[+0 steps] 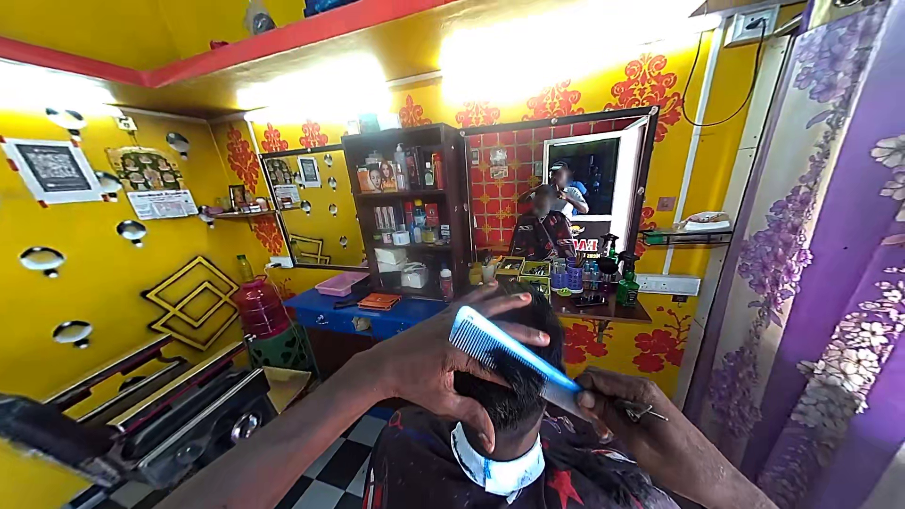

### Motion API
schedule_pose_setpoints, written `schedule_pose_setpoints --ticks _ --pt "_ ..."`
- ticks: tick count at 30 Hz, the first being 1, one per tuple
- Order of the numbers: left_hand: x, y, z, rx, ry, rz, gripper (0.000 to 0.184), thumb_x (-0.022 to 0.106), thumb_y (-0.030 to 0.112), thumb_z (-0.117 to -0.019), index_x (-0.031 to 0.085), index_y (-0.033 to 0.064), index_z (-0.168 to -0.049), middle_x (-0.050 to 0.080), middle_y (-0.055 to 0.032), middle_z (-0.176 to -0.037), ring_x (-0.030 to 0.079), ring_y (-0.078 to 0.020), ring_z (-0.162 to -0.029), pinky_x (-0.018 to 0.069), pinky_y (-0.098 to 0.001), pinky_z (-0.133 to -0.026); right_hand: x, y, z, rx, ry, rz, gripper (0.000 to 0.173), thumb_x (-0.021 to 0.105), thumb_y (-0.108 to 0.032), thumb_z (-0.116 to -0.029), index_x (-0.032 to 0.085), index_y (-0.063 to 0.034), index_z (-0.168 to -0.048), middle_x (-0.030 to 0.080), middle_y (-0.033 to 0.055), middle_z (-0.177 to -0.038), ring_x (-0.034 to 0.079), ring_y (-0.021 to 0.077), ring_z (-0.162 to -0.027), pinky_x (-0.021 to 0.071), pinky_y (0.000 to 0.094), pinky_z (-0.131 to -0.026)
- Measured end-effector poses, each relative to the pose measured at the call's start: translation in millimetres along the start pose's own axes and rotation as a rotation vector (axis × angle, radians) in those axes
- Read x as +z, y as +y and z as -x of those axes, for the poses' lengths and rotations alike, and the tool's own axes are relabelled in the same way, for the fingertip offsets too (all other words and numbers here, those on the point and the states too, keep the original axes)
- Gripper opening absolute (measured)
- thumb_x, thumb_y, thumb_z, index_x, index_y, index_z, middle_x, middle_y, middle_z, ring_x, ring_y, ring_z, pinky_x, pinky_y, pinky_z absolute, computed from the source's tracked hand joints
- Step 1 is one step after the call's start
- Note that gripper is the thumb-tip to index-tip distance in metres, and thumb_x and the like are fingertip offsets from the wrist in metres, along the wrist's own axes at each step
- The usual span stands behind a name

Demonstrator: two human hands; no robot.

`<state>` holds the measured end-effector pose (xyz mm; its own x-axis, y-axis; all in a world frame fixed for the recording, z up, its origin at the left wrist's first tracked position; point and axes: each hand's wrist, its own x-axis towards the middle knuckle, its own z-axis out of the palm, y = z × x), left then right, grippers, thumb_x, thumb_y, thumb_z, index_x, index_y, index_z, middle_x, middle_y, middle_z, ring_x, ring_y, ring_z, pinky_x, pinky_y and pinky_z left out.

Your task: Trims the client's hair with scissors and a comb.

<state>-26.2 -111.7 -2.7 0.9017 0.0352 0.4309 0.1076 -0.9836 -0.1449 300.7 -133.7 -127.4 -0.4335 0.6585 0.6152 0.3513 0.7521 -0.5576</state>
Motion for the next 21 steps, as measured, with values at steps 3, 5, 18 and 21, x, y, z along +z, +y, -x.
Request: schedule_pose_setpoints --ticks 3,5,18,21 --pt "7 -2 -1 -0.002 0.025 0.062 0.043 0.075 0.056 -0.0859 0.079 0.0218 -0.112 0.062 0.0078 -0.142 0.031 -0.025 -0.152 0.006 -0.0579 -0.128 0 3 9 0.05 -0.046 -0.126 0.03 0.054 -0.043 -0.1054 0.069 -0.0165 -0.102 0.063 -0.0007 -0.082 0.061 0.0135 -0.068 0.0534 0.0344 -0.058" --pt "10 -2 1 -0.027 0.031 0.081 0.036 0.078 0.042 -0.0887 0.077 0.0199 -0.116 0.065 0.0074 -0.138 0.039 -0.0194 -0.148 0.008 -0.056 -0.129 -2 0 12 0.049 -0.081 -0.223 0.03 0.055 -0.04 -0.1054 0.069 -0.0129 -0.102 0.061 0.0017 -0.079 0.06 0.0149 -0.066 0.0522 0.0343 -0.057" --pt "11 16 -2 -0.186 0.027 0.273 0.091 0.06 0.086 -0.0747 0.071 0.0109 -0.125 0.065 0.0008 -0.136 0.045 -0.0165 -0.142 0.0088 -0.0538 -0.128 17 -37 18 -0.028 0.051 -0.529 0.026 0.054 -0.03 -0.1064 0.066 -0.0075 -0.103 0.062 0.0055 -0.078 0.061 0.015 -0.064 0.0533 0.0332 -0.055" --pt "17 20 -4 -0.213 0.092 0.311 0.076 0.052 0.078 -0.088 0.074 0.0121 -0.119 0.067 -0.0003 -0.134 0.046 -0.0202 -0.143 0.0069 -0.0578 -0.128 44 -57 12 -0.18 0.041 0.121 0.027 0.055 -0.044 -0.1049 0.07 -0.0206 -0.102 0.067 -0.0037 -0.082 0.066 0.0125 -0.076 0.0565 0.0411 -0.072"
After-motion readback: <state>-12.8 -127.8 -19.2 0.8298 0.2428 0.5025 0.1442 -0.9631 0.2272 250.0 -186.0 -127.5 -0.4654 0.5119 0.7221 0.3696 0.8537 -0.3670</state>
